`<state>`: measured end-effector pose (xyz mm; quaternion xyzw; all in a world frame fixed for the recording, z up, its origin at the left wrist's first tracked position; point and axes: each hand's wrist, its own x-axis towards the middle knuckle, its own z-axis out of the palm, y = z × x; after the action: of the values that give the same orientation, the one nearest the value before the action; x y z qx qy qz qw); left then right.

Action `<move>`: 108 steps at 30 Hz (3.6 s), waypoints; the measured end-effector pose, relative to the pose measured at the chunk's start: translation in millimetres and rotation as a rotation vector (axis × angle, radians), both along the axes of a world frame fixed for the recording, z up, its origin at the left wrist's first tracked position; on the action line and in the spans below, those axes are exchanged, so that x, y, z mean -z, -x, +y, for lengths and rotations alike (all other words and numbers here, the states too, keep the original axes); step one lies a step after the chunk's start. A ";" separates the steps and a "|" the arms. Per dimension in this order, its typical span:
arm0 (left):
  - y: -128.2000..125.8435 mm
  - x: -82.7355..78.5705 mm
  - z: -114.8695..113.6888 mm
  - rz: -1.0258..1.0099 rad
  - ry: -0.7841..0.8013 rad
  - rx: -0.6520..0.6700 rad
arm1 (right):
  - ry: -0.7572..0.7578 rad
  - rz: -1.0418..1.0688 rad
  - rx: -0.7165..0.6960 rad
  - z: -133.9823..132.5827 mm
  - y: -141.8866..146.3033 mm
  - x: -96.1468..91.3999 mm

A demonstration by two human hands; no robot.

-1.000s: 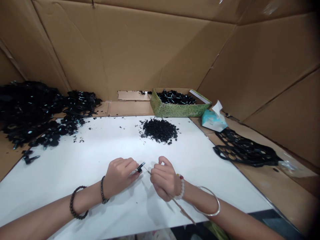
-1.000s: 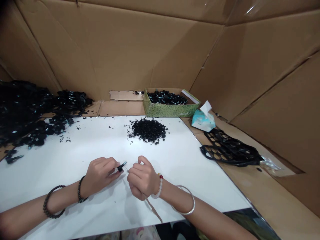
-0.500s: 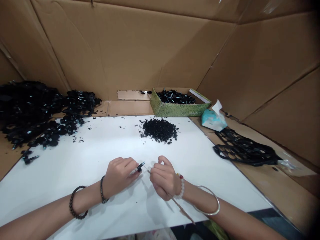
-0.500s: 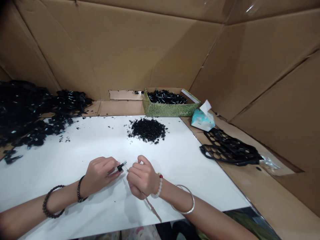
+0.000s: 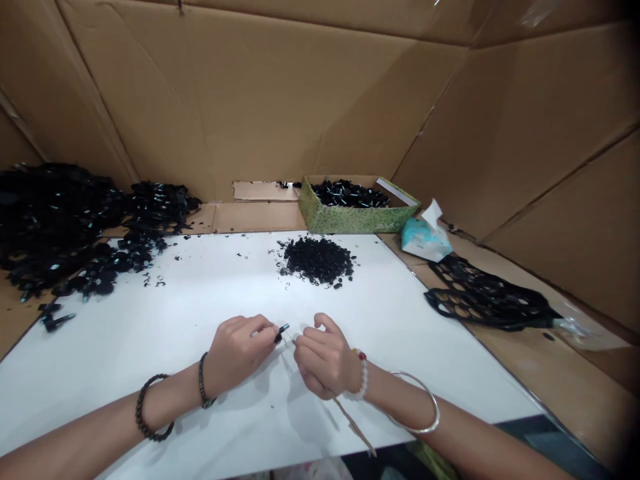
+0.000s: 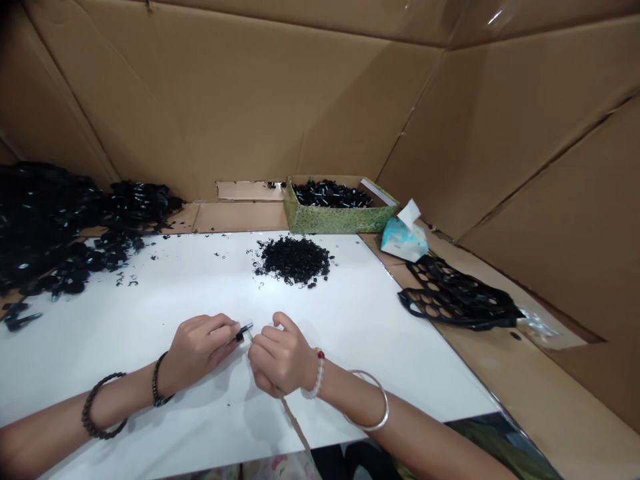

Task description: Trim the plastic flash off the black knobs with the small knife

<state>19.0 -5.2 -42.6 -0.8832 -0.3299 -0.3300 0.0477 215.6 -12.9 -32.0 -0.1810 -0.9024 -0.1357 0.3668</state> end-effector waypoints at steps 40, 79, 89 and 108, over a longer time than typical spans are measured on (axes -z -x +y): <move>0.7 -1.1 -5.0 0.072 -0.179 0.087 | 0.856 -0.061 0.103 15.6 -13.1 -13.9; -1.4 -10.6 -12.0 0.186 -0.574 0.255 | 1.603 0.263 -0.073 15.0 -13.0 -13.9; 1.9 -13.8 -16.2 0.005 -0.539 0.267 | 2.000 0.446 -0.323 11.1 -10.4 -24.6; -8.6 -5.0 -3.7 -0.313 0.328 -0.151 | 1.404 0.737 0.110 0.4 16.3 2.9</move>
<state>27.6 -8.9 -37.6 -0.7899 -0.4476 -0.4006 -0.1236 199.3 -12.5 -34.9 -0.4475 -0.5875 0.5156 0.4346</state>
